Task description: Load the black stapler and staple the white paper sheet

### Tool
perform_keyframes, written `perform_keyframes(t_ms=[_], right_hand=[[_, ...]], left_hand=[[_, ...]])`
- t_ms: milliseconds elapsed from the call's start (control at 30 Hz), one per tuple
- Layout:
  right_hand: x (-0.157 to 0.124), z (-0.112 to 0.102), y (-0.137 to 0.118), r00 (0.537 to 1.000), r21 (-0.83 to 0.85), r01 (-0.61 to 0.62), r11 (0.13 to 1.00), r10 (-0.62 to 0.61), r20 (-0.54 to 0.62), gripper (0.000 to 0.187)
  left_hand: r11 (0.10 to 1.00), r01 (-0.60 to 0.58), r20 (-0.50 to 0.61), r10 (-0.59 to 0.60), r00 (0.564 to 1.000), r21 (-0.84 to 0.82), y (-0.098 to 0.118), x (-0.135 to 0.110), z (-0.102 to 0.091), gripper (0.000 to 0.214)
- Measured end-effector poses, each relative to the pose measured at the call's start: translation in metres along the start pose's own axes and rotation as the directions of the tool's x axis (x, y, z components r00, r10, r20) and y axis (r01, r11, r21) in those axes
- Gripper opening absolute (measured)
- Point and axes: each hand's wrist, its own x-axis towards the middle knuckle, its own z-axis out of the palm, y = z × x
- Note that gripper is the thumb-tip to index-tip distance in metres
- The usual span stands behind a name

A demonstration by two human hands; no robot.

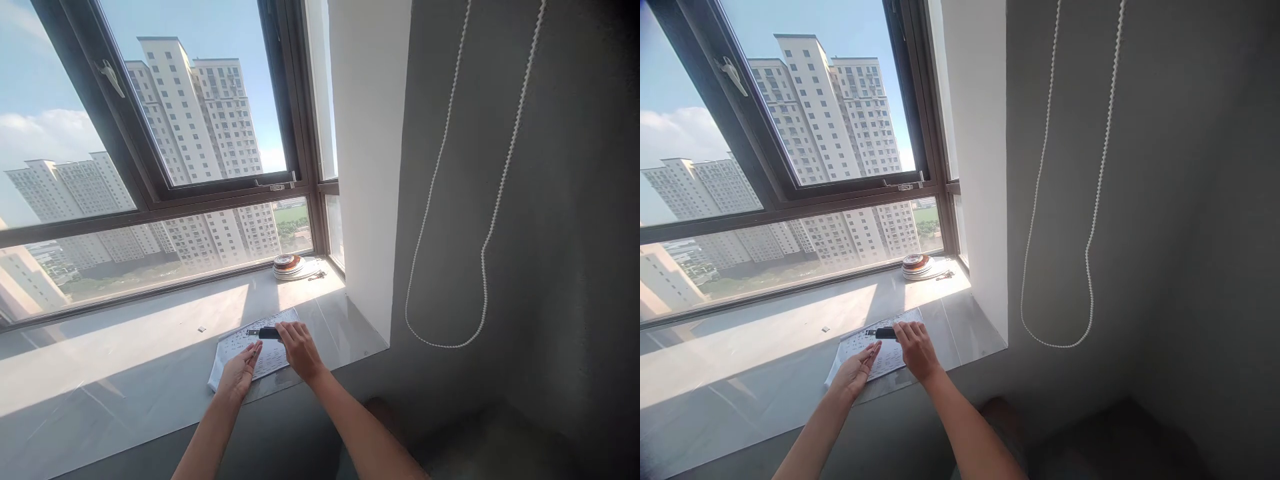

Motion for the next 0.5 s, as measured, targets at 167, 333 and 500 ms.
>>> perform_keyframes(t_ms=[167, 333, 500], right_hand=[[0.004, 0.002, 0.0, 0.99, 0.012, -0.06, 0.998, 0.058, 0.132, 0.043], [0.006, 0.002, -0.002, 0.969, 0.031, -0.089, 0.996, 0.079, 0.235, 0.041], [0.004, -0.005, -0.008, 0.994, 0.045, 0.025, 0.999, -0.029, 0.108, 0.048]], left_hand=[[0.984, -0.17, -0.097, 0.174, 0.98, 0.054, 0.011, -0.015, -0.019, 0.029], [0.85, -0.395, 0.133, 0.372, 0.919, 0.348, 0.005, -0.026, -0.034, 0.055], [0.767, -0.465, 0.21, 0.416, 0.885, 0.442, 0.001, -0.033, -0.03, 0.057]])
